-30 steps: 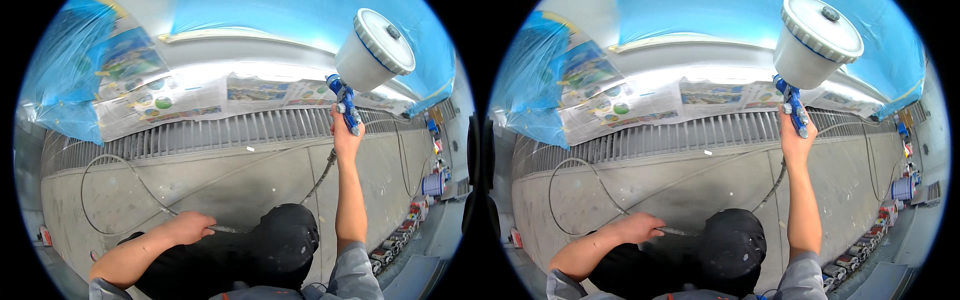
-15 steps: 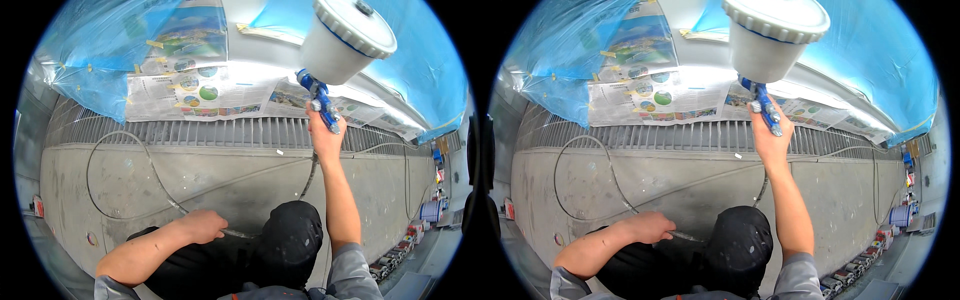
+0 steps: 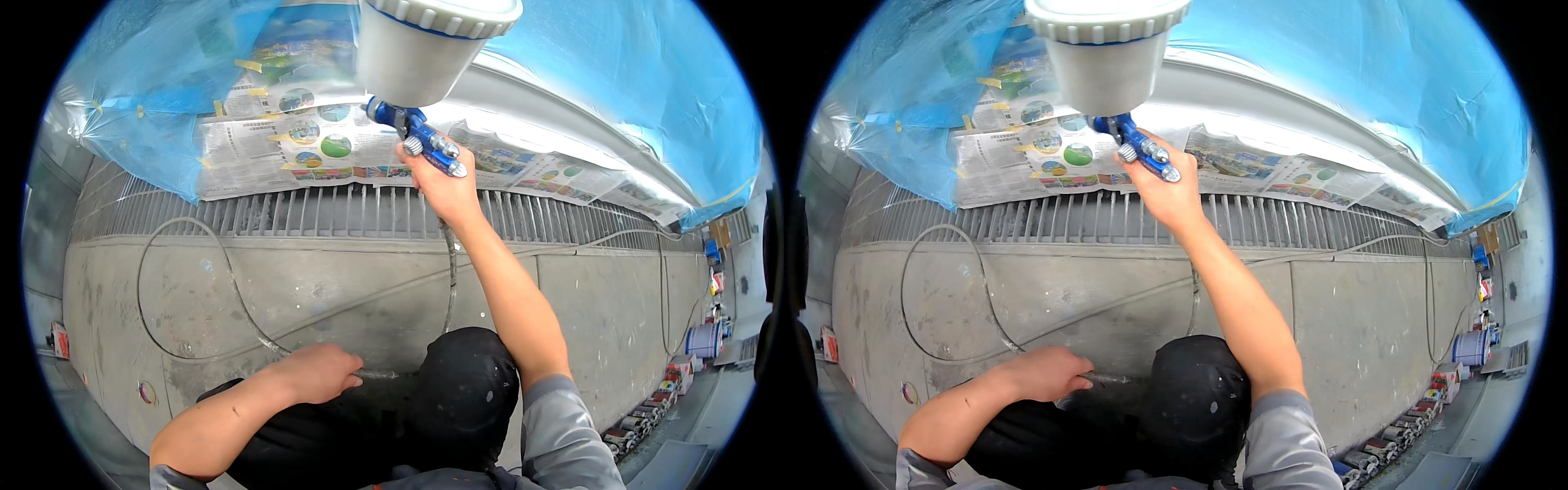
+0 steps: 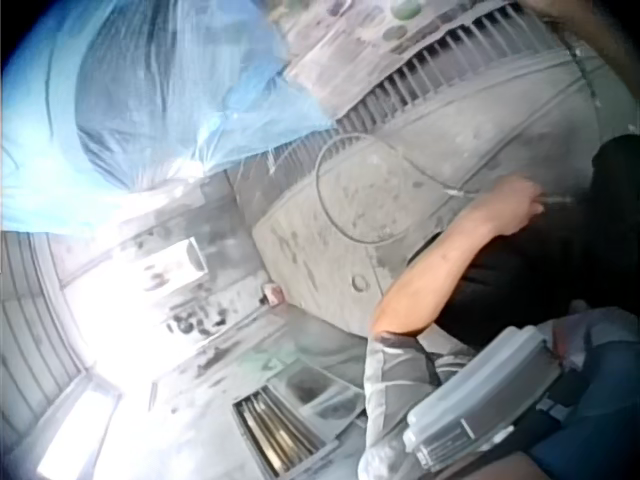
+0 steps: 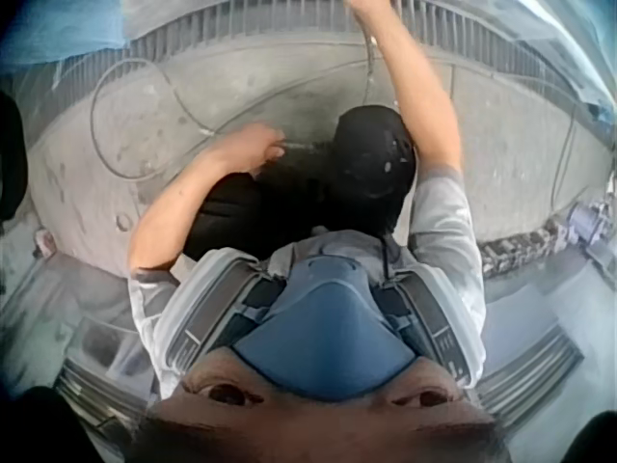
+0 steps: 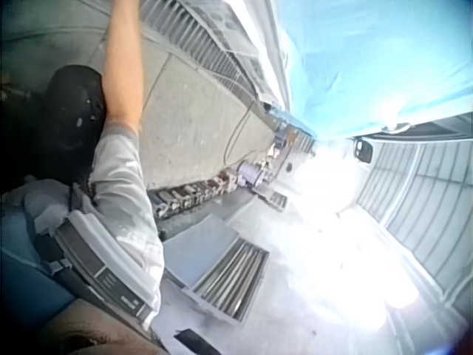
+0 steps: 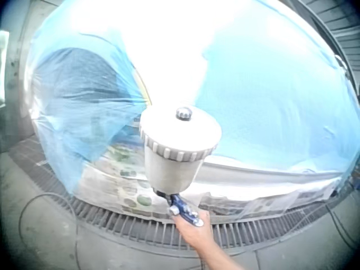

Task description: The person prepares white paint by scraping the rim of a container and pouring it into a spray gun cup. They then walk to a white car masked with blue plastic and newspaper, and spray paint the front bumper and side panels with the spray gun.

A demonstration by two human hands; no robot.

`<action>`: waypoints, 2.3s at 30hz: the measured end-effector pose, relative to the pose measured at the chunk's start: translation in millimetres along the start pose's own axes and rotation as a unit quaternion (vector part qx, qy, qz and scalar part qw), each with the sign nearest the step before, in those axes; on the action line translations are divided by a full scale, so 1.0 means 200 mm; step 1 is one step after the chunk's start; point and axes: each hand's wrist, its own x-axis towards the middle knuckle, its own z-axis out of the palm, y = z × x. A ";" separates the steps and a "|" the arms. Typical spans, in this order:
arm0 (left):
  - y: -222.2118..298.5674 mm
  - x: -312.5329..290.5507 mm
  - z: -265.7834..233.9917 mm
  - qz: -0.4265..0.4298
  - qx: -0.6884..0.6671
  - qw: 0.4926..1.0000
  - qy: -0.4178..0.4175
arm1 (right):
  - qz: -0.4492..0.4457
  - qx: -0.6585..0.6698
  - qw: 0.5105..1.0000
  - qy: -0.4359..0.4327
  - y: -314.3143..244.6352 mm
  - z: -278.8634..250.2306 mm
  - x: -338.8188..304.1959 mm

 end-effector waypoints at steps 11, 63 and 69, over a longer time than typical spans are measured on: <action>0.14 0.21 0.00 0.010 0.021 1.000 0.000 | 0.009 0.031 0.991 0.127 0.26 -0.57 -0.12; 0.37 0.33 -0.13 0.021 0.002 0.979 0.201 | -0.035 -0.061 0.971 0.229 0.66 -0.88 -0.22; 0.20 0.11 -0.13 -0.009 -0.007 0.981 0.191 | -0.072 -0.025 0.983 0.165 0.53 -0.37 -0.12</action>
